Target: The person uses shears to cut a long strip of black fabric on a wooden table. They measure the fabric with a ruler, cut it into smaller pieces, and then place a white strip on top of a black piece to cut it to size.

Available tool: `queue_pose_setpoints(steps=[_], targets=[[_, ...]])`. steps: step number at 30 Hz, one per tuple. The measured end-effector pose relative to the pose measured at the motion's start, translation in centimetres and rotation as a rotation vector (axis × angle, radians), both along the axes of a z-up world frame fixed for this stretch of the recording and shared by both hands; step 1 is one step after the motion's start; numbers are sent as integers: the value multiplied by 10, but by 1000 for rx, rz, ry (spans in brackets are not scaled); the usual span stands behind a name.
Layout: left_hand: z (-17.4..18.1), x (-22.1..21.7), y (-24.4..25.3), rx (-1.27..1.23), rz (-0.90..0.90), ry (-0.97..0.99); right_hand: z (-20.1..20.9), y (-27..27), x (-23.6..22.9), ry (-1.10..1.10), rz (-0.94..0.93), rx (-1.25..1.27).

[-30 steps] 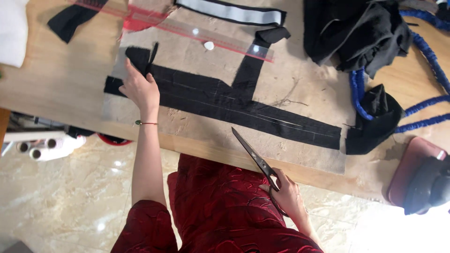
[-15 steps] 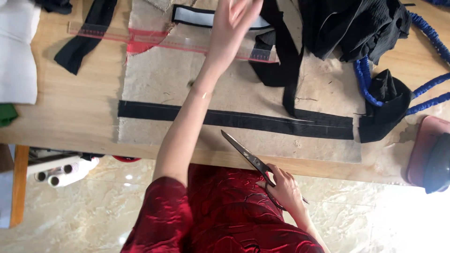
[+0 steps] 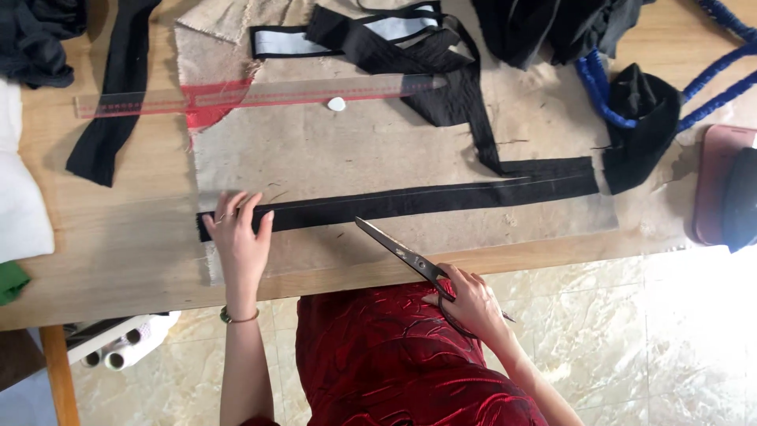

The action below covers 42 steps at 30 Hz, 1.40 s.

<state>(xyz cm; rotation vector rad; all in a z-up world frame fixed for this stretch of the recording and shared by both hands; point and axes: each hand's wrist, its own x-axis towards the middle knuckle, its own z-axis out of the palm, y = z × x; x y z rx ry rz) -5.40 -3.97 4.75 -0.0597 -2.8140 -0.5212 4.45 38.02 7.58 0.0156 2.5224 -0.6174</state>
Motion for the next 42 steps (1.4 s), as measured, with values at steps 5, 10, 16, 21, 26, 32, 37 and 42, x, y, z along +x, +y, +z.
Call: queue_pose_setpoints(steps=[5, 10, 16, 21, 26, 32, 37, 42], targets=[[2, 15, -40, -32, 40, -129, 5, -20, 2, -17, 13, -28], [-4, 13, -60, -25, 46, -218, -4, -29, 2, -33, 21, -22], [-14, 1, -60, 25, 94, -318, -10, -14, -13, -15, -40, -22], [-21, -4, -55, 20, 158, -383, 14, -5, -53, 58, 13, 38], [-19, -3, -38, -35, 260, -437, 8, -11, -127, 336, 344, 25], [-32, 3, -25, 38, 346, -301, -15, -60, -225, 450, 566, -16], [-23, 5, -16, 70, 383, -272, -18, -97, -274, 506, 619, -186], [-12, 5, -11, 53, 376, -236, -19, -81, -268, 680, 615, -183]])
